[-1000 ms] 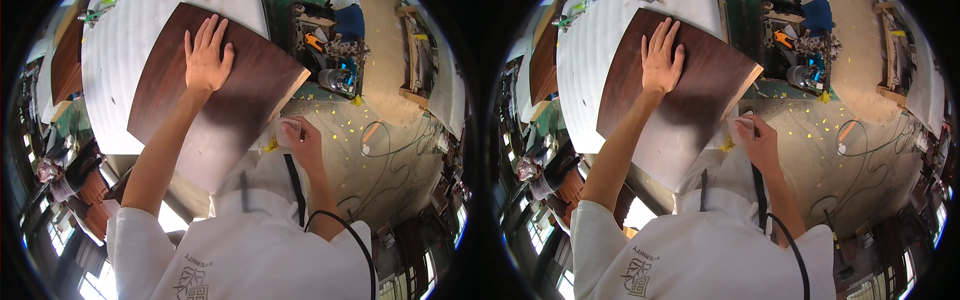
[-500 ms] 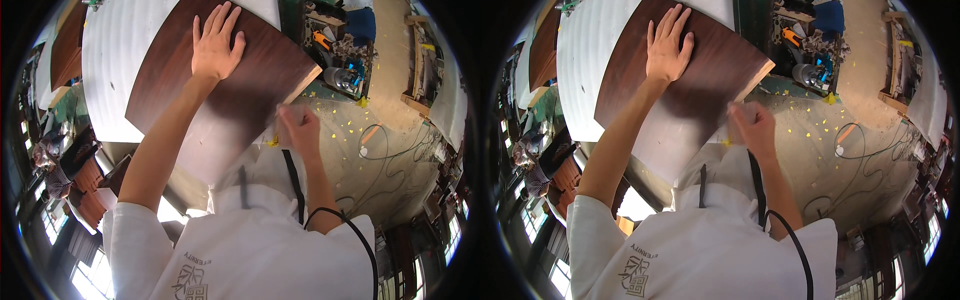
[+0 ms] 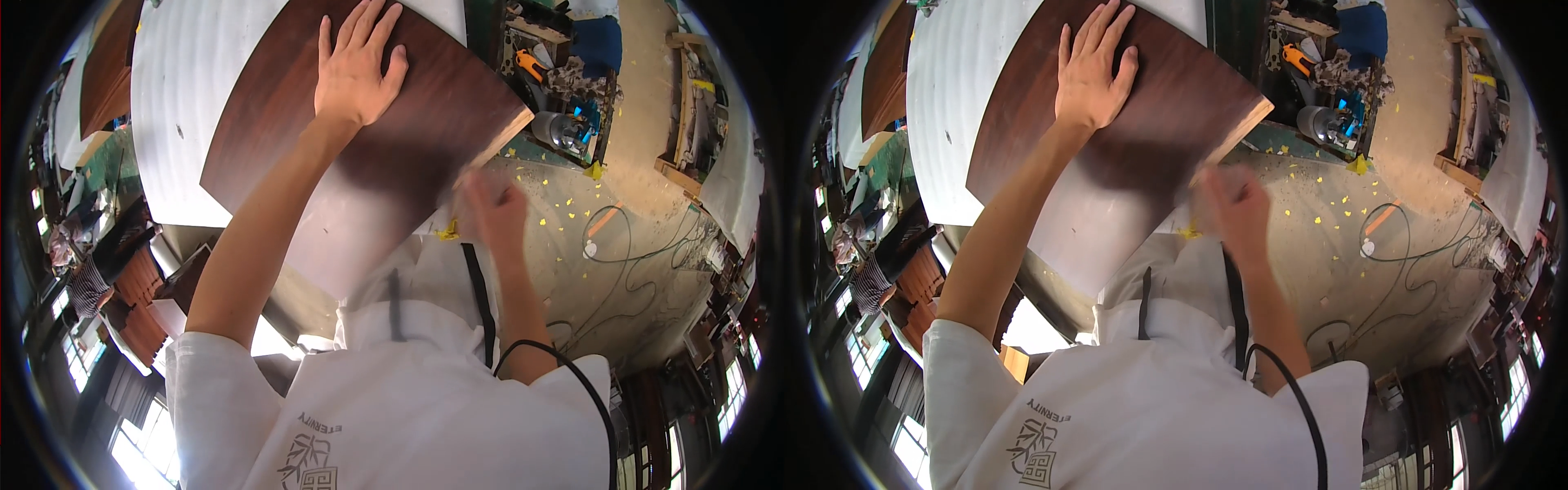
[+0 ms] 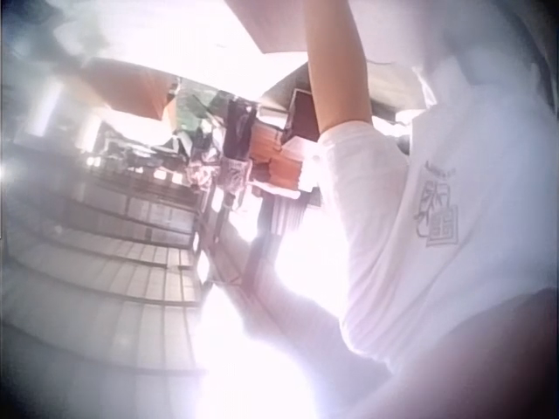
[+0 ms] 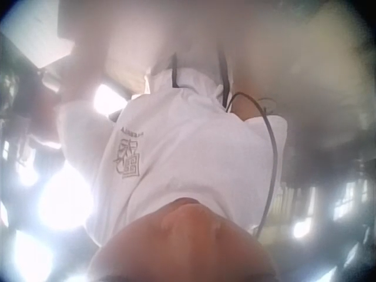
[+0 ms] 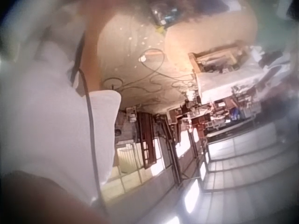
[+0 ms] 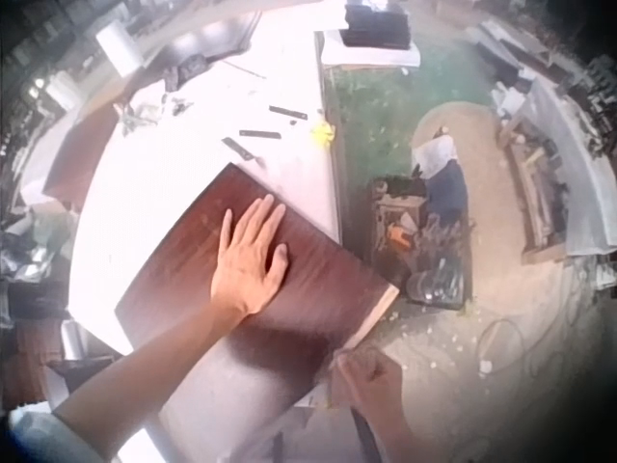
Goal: The person applies a small amount of liquid to a corner of a wooden panel, scrapes the edges with a metal tool, and sands the sides with sandpaper. Then, the person moves a large wooden panel onto the table and applies a wood-colored filler to small holes on its surface using a tool.
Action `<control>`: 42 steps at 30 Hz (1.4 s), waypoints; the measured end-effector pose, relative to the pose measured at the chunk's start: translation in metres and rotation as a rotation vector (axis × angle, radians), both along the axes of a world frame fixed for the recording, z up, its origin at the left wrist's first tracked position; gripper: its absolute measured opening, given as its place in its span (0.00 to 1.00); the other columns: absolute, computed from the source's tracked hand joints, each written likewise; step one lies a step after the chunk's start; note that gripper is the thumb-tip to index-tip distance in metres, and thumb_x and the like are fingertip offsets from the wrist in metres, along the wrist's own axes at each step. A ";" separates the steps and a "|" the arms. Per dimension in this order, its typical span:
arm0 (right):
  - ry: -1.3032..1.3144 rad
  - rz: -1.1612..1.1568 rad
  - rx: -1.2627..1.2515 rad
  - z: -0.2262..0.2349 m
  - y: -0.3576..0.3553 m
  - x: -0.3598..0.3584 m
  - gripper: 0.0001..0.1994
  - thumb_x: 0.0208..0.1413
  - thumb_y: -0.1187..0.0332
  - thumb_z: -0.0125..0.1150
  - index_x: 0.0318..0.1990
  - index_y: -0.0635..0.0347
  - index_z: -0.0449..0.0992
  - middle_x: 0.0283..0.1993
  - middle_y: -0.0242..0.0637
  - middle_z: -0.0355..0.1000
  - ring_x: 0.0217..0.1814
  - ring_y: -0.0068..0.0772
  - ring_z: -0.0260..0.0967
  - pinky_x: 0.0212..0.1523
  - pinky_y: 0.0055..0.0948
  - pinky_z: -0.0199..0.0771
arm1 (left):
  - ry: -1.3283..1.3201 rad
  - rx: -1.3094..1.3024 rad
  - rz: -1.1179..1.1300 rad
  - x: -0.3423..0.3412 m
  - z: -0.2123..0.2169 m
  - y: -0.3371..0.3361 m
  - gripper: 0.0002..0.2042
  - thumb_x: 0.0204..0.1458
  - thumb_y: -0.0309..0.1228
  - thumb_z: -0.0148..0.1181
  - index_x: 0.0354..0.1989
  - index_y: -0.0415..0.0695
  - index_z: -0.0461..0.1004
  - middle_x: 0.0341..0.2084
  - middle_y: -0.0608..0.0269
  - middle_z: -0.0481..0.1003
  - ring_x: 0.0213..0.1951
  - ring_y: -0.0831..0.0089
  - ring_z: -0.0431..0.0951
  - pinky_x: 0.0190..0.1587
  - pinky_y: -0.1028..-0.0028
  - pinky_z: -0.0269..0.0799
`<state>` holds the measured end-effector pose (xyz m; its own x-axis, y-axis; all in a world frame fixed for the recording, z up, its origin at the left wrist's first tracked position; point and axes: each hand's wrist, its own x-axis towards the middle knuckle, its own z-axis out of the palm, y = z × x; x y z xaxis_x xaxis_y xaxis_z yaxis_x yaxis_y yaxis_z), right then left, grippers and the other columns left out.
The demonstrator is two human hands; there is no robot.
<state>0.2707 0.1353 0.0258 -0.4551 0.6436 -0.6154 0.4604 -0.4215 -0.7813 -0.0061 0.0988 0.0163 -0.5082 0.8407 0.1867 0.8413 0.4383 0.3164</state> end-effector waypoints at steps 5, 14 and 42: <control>0.078 0.024 0.020 -0.008 0.013 -0.004 0.15 0.59 0.58 0.75 0.36 0.62 0.82 0.28 0.30 0.77 0.30 0.19 0.73 0.34 0.27 0.75 | 0.010 0.022 -0.010 -0.002 -0.001 -0.001 0.31 0.65 0.42 0.46 0.75 0.40 0.61 0.75 0.46 0.59 0.78 0.52 0.54 0.80 0.46 0.37; 0.061 -0.053 0.057 -0.005 0.020 -0.007 0.13 0.60 0.63 0.74 0.31 0.63 0.80 0.28 0.23 0.75 0.32 0.14 0.65 0.35 0.22 0.69 | 0.010 0.007 -0.003 0.001 -0.002 -0.002 0.30 0.65 0.41 0.47 0.74 0.40 0.62 0.75 0.47 0.60 0.78 0.53 0.54 0.80 0.46 0.37; 0.183 0.082 0.412 -0.019 0.057 -0.022 0.13 0.64 0.64 0.71 0.32 0.66 0.84 0.28 0.24 0.78 0.26 0.11 0.68 0.28 0.20 0.69 | 0.011 0.029 0.011 -0.003 -0.011 0.000 0.28 0.67 0.41 0.47 0.76 0.53 0.62 0.77 0.63 0.60 0.78 0.61 0.55 0.80 0.48 0.37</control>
